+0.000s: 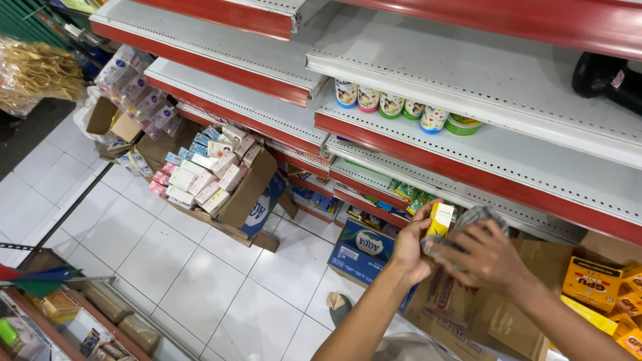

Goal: Cleaning grocery store shelves with a cloth and organizing small boxed products.

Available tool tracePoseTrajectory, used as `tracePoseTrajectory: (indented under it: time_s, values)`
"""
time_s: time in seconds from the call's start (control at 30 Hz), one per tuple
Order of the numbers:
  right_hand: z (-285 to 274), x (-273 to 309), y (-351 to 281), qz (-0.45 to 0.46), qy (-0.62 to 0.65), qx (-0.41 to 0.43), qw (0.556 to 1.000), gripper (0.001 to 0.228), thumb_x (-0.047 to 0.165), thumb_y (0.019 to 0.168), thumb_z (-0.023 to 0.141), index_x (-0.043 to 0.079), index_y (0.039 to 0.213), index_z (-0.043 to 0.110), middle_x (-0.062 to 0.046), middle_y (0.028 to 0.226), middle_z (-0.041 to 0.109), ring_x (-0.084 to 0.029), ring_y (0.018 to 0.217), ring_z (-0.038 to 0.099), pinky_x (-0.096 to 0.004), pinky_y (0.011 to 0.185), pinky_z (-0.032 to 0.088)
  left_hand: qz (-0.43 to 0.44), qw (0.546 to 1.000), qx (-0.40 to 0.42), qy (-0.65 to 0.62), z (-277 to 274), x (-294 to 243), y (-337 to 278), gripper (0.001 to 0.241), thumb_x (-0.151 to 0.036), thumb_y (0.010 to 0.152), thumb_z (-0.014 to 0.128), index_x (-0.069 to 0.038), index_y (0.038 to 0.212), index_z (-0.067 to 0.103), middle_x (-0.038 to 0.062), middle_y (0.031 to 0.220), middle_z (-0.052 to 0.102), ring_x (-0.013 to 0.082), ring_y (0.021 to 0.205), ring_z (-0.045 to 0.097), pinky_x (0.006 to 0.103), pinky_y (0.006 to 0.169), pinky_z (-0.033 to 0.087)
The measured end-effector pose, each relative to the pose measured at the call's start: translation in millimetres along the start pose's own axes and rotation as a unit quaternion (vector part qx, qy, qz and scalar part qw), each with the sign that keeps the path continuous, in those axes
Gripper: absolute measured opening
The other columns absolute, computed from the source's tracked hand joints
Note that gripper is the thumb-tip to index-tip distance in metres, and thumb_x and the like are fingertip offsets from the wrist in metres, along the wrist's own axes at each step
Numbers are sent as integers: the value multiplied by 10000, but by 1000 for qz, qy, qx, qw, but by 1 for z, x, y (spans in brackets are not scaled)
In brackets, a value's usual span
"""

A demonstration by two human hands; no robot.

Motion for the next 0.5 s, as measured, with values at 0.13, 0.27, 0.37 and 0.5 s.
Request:
tracePoseTrajectory:
  time_s: [0.13, 0.27, 0.37, 0.5]
  values:
    - [-10, -10, 1, 79, -18, -16, 997, 312, 245, 747, 816, 261, 1054, 765, -16, 935, 692, -223, 876, 631, -437, 789, 451, 1, 998, 52, -28, -26, 29, 17, 403, -181, 1013, 390, -229, 1387, 533, 12, 1205, 637, 152, 976, 654, 339, 737, 568]
    - [-1, -6, -8, 11, 1, -12, 1000, 357, 256, 735, 800, 251, 1091, 777, -22, 909, 700, -220, 842, 635, -443, 783, 471, 16, 997, 64, -48, -22, 22, 15, 411, -107, 1062, 389, -169, 1441, 534, 60, 1274, 630, 194, 1107, 636, 341, 934, 569]
    - [-1, -17, -2, 23, -19, -14, 999, 341, 269, 766, 797, 256, 1105, 767, -30, 911, 703, -213, 861, 638, -445, 804, 477, -4, 1000, 29, -6, -20, 23, 15, 392, -182, 1026, 382, -209, 1384, 541, 30, 1236, 647, 184, 1076, 640, 365, 829, 553]
    - [11, -11, -10, 57, -31, -4, 998, 324, 302, 790, 808, 271, 1110, 761, -15, 865, 694, -204, 843, 633, -433, 783, 460, 17, 998, 54, -18, -8, 11, 14, 366, -189, 1019, 372, -169, 1345, 536, 73, 1304, 661, 205, 1140, 653, 384, 930, 578]
Point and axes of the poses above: each hand's wrist, its own y-axis towards the middle knuckle, its own z-axis out of the palm, x = y × z, the point moved 7 cm from there along y, towards the middle knuckle
